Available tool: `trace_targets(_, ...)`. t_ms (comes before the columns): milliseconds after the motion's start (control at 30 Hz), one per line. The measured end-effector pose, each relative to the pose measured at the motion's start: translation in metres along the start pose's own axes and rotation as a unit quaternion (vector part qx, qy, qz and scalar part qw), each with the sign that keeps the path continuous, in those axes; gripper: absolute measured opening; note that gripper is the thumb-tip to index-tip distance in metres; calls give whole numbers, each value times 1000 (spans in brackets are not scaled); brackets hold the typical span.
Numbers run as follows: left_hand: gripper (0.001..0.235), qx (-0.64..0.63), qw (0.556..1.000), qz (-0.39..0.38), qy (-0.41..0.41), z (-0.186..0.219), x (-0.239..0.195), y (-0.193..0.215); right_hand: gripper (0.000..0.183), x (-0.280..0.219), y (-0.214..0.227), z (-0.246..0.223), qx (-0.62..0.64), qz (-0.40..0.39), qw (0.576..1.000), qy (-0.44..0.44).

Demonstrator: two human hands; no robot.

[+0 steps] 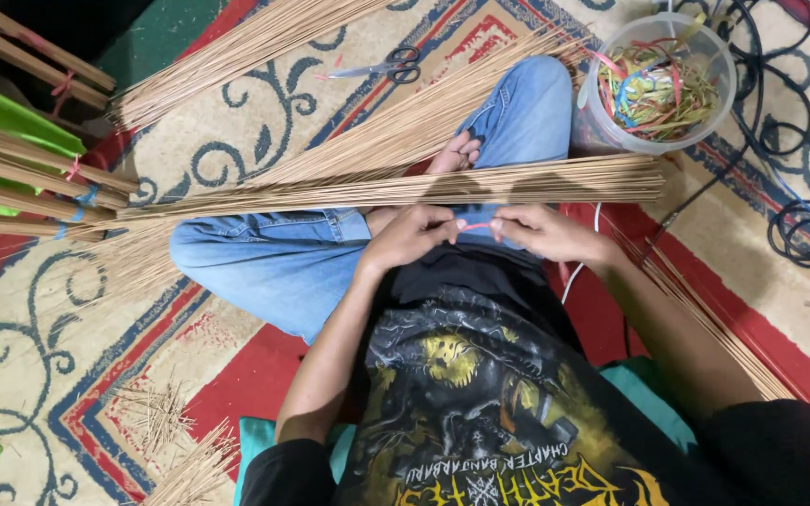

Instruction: Bundling thin wooden sticks together using plastic ties and cutting the excess with scissors

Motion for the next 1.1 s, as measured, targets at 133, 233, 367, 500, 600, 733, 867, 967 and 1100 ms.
trace_targets(133, 27, 134, 983, 62, 105, -23, 6, 20, 26, -15, 21, 62, 138, 78, 987, -28)
trace_targets(233, 62, 196, 964, 43, 174, -34, 26, 15, 25, -17, 44, 120, 172, 153, 972, -48)
trace_targets(367, 90, 201, 975, 90, 7, -1, 50, 9, 24, -26, 62, 128, 380, 239, 893, -40)
trace_targets(500, 108, 330, 944, 21, 9, -20, 80, -14, 23, -31, 57, 96, 368, 266, 891, -23)
trace_targets(600, 103, 428, 902, 29, 36, -40, 100, -23, 21, -27, 44, 112, 378, 284, 880, -41)
trace_targets(733, 87, 509, 859, 38, 36, -73, 132, -42, 18, -23, 38, 106, 368, 299, 879, -43)
trace_targets(867, 57, 543, 830, 125, -28, -82, 142, -46, 14, -28, 54, 92, 224, 333, 916, 0)
trace_targets(967, 35, 565, 794, 201, -103, -83, 133, -48, 9, -38, 63, 55, 1, 355, 935, 17)
trace_targets(1100, 19, 570, 772, 229, -164, -28, 116, -30, 79, -42, 55, -44, -369, 317, 874, 18)
Point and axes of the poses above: each hand's wrist, its own x-axis towards the middle knuckle, its own y-axis out of the back of the hand, z = x × y, the point moved 8 cm from there along x, towards the middle knuckle, and after that the axes turned 7 degrees about -z, right-handed, at the moved point
